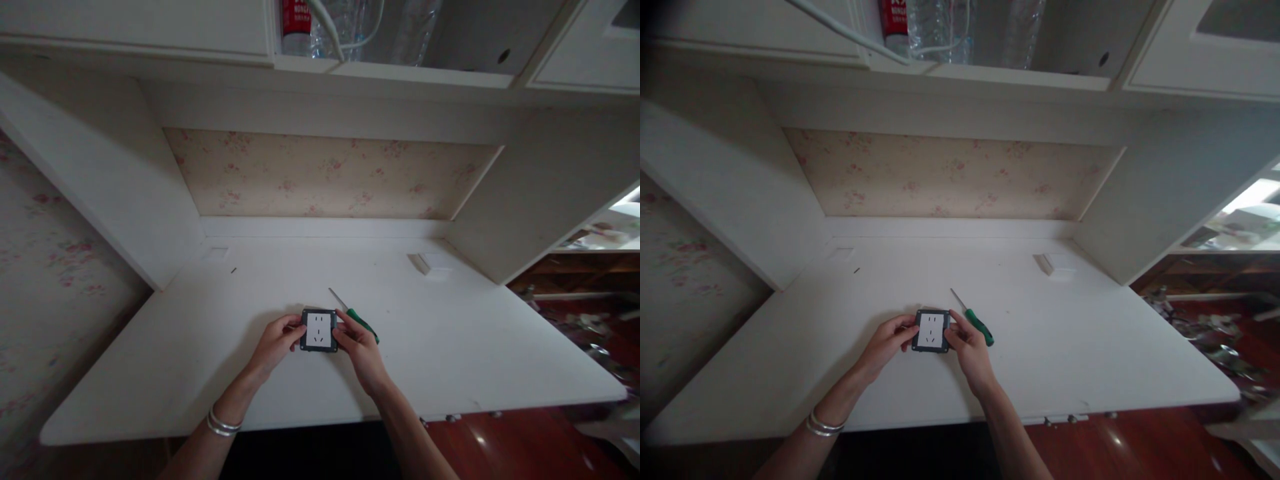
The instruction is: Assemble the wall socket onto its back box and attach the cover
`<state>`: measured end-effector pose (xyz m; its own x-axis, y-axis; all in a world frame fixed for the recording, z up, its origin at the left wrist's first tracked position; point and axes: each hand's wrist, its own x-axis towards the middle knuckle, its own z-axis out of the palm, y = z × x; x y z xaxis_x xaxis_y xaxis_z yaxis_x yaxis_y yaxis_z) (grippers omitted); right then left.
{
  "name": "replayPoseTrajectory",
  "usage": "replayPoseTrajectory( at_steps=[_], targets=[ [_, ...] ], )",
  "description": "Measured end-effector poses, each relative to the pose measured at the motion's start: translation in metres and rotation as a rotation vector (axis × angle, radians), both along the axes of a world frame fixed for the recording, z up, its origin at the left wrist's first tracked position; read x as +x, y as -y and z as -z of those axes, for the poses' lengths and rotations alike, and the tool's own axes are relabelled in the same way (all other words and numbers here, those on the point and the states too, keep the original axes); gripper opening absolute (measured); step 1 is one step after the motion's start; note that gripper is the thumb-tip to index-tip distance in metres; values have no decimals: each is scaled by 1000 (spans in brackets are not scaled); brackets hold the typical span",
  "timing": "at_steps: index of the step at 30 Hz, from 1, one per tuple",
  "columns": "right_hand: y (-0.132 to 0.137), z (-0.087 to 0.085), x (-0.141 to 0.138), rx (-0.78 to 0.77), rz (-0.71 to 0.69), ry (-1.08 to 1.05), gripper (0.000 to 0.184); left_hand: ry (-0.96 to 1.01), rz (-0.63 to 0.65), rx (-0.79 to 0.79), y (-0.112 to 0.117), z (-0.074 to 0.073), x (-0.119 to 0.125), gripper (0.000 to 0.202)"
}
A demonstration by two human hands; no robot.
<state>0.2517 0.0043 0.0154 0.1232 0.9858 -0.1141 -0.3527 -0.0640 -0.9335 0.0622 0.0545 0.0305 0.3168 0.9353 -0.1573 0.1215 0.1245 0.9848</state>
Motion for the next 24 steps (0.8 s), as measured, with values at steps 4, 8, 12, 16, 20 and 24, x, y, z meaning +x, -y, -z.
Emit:
replayPoseTrajectory(
  at_steps=[4, 8, 12, 16, 20, 24],
  targets=[
    [1, 0, -1, -2, 6, -14, 57, -31, -27, 36, 0, 4, 2, 34],
    [1, -2, 0, -16, 15, -25, 57, 1, -40, 69, 0, 4, 4, 32],
    [0, -2, 6, -29, 39, -80, 56, 0, -64, 71, -7, 5, -3, 40],
    [-2, 2, 15, -48, 71, -137, 56, -58, -123, 116, -21, 12, -15, 42],
    [-3, 4, 18, -68, 73, -170, 54, -81, -39, 99, -25, 20, -17, 44],
    [-6, 1, 17, -75, 46, -168, 55, -4, 84, 105, -18, 25, -10, 48]
  ],
)
